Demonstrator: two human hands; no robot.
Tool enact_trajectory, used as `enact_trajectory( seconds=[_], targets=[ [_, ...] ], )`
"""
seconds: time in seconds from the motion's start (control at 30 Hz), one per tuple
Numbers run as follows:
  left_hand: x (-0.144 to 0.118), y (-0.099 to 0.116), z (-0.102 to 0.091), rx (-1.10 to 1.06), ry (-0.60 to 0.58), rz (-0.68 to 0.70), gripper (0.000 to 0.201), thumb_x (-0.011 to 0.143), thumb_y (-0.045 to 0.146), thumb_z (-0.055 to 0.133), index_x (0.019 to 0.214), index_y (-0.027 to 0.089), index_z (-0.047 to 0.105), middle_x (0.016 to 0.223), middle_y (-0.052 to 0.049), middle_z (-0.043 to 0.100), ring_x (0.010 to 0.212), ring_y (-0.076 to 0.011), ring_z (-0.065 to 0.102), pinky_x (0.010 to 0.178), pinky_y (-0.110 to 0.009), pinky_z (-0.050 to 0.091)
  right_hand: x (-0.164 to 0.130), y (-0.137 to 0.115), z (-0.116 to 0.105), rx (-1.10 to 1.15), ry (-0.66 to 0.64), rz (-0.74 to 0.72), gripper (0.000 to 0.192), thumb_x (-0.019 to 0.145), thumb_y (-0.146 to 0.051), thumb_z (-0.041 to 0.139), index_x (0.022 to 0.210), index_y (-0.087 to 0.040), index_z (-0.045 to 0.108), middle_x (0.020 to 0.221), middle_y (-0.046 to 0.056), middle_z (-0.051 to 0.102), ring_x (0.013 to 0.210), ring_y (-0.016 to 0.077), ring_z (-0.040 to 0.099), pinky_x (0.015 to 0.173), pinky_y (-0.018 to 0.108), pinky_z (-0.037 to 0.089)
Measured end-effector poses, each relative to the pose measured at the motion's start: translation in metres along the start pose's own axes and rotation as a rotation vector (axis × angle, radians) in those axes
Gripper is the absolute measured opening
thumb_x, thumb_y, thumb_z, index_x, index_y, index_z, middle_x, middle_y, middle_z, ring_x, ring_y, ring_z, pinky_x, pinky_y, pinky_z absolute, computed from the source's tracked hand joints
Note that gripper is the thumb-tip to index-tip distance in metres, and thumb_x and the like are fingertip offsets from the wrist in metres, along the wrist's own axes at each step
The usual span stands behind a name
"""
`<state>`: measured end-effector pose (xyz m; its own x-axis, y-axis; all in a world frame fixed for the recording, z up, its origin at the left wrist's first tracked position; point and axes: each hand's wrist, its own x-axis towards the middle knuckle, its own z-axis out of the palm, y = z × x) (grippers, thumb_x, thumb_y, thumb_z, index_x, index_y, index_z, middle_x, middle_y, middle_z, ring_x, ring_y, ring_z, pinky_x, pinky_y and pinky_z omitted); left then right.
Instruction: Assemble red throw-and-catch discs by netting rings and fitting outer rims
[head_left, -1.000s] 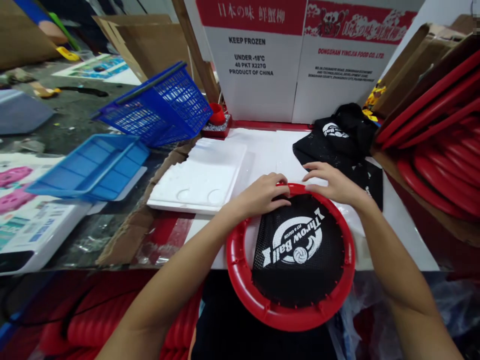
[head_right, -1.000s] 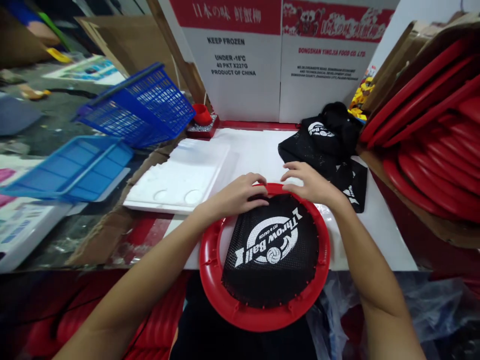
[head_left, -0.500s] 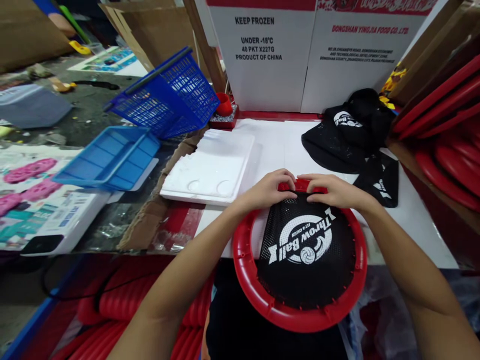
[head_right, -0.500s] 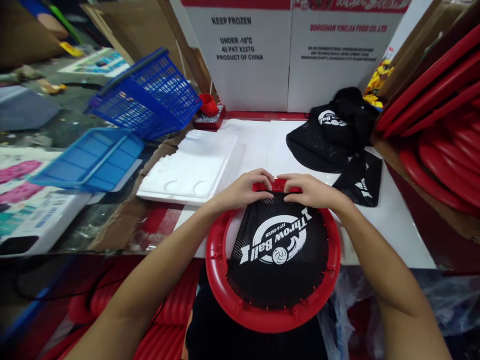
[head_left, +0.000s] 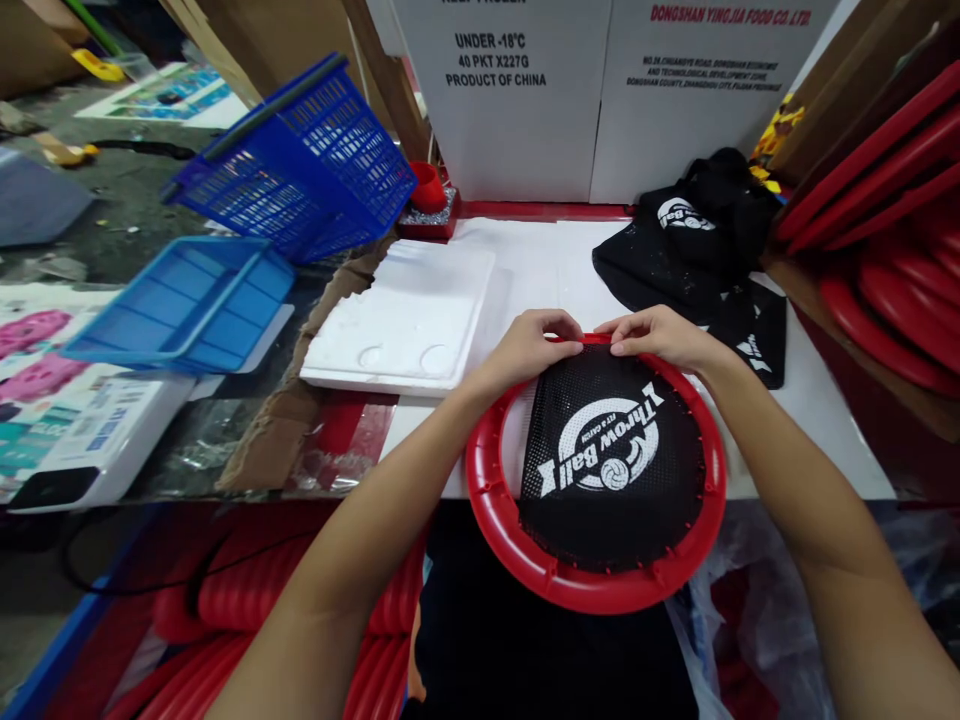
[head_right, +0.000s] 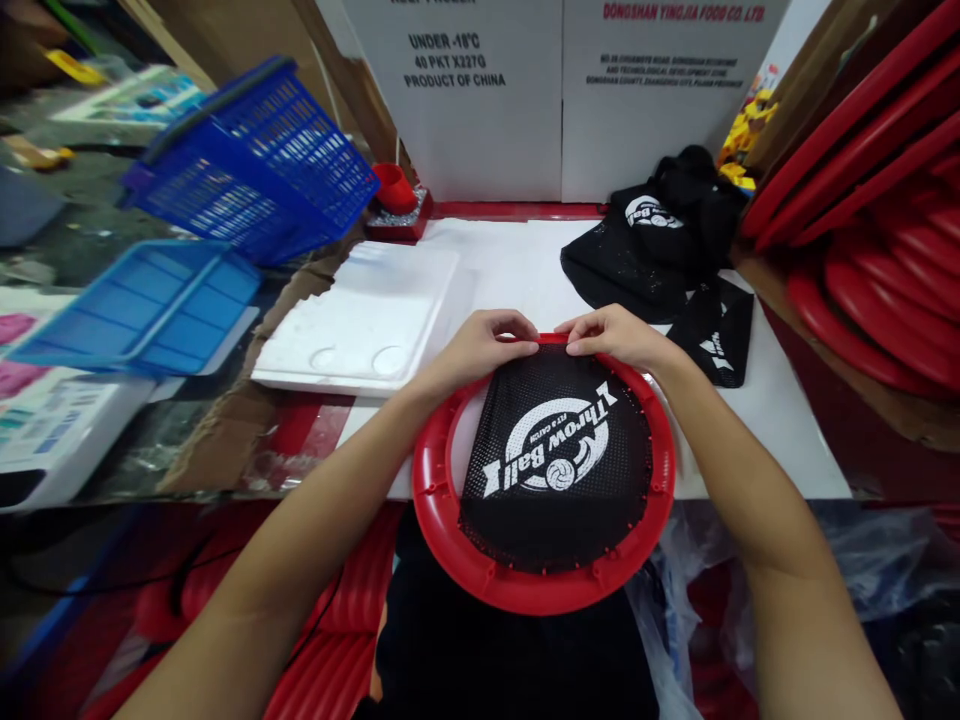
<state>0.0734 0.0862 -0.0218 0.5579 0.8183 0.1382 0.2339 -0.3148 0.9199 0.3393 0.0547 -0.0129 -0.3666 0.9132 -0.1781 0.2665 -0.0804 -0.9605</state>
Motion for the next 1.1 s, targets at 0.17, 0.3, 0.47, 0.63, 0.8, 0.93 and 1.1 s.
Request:
enact_trajectory(
  seconds=[0.17,0.3,0.47,0.63,0.8,0.93,1.1],
  targets=[
    [0.002,0.000,-0.011,0.065,-0.077,-0.021,0.010,0.085,0.019,0.072,0.091,0.016,0.080,0.097,-0.008,0.081,0.093,-0.0210,0.073,0.095,-0.041,0.058,0.008,-0.002,0.001,-0.175,-0.083,-0.069,0.023,0.086,-0.041,0.079,0.083,-0.019,0.080,0.129,0.009,0.077,0.115,0.0266,0.070,0.112,0.045,0.047],
    [-0.001,0.000,-0.022,0.093,-0.076,-0.067,0.014,0.086,0.020,0.072,0.096,0.015,0.080,0.098,-0.010,0.082,0.090,-0.0217,0.074,0.088,-0.040,0.059,0.008,-0.005,0.013,-0.468,-0.008,-0.268,0.019,0.093,-0.036,0.067,0.089,-0.022,0.080,0.117,0.008,0.078,0.105,0.0242,0.069,0.103,0.043,0.049],
    [-0.010,0.007,-0.029,0.357,-0.110,0.077,0.018,0.089,0.016,0.067,0.097,0.021,0.082,0.101,-0.007,0.082,0.096,-0.0226,0.073,0.096,-0.042,0.056,0.007,0.002,0.017,-0.573,0.011,-0.378,0.023,0.100,-0.037,0.062,0.094,-0.025,0.081,0.109,0.007,0.077,0.101,0.0220,0.068,0.099,0.039,0.050],
    [-0.015,0.012,-0.030,0.471,-0.201,0.167,0.033,0.087,0.008,0.055,0.102,0.022,0.081,0.099,-0.006,0.079,0.093,-0.0203,0.071,0.091,-0.037,0.055,0.015,0.007,0.012,-0.447,0.023,-0.296,0.023,0.093,-0.043,0.071,0.090,-0.022,0.080,0.099,0.006,0.073,0.088,0.0203,0.066,0.086,0.037,0.051],
    [-0.016,0.011,-0.032,0.523,-0.212,0.147,0.033,0.087,0.008,0.052,0.101,0.020,0.079,0.100,-0.007,0.077,0.091,-0.0203,0.070,0.088,-0.037,0.054,0.003,-0.002,0.002,-0.393,-0.103,-0.235,0.031,0.098,-0.050,0.066,0.099,-0.024,0.083,0.119,0.006,0.075,0.105,0.0225,0.068,0.102,0.040,0.050],
    [-0.015,0.017,-0.028,0.509,-0.222,0.150,0.031,0.088,0.008,0.051,0.097,0.019,0.078,0.100,-0.007,0.078,0.094,-0.0212,0.070,0.090,-0.037,0.053,-0.009,-0.008,-0.003,-0.359,-0.153,-0.172,0.030,0.091,-0.052,0.075,0.102,-0.025,0.083,0.135,0.006,0.072,0.119,0.0250,0.067,0.109,0.041,0.049],
    [-0.002,0.021,-0.004,0.548,-0.167,0.249,0.020,0.098,0.024,0.059,0.105,0.020,0.078,0.105,-0.008,0.078,0.099,-0.0241,0.069,0.096,-0.041,0.051,-0.009,-0.005,-0.001,-0.225,-0.145,-0.148,0.030,0.089,-0.051,0.077,0.092,-0.021,0.077,0.140,0.007,0.072,0.126,0.0279,0.066,0.114,0.043,0.046]
  ],
)
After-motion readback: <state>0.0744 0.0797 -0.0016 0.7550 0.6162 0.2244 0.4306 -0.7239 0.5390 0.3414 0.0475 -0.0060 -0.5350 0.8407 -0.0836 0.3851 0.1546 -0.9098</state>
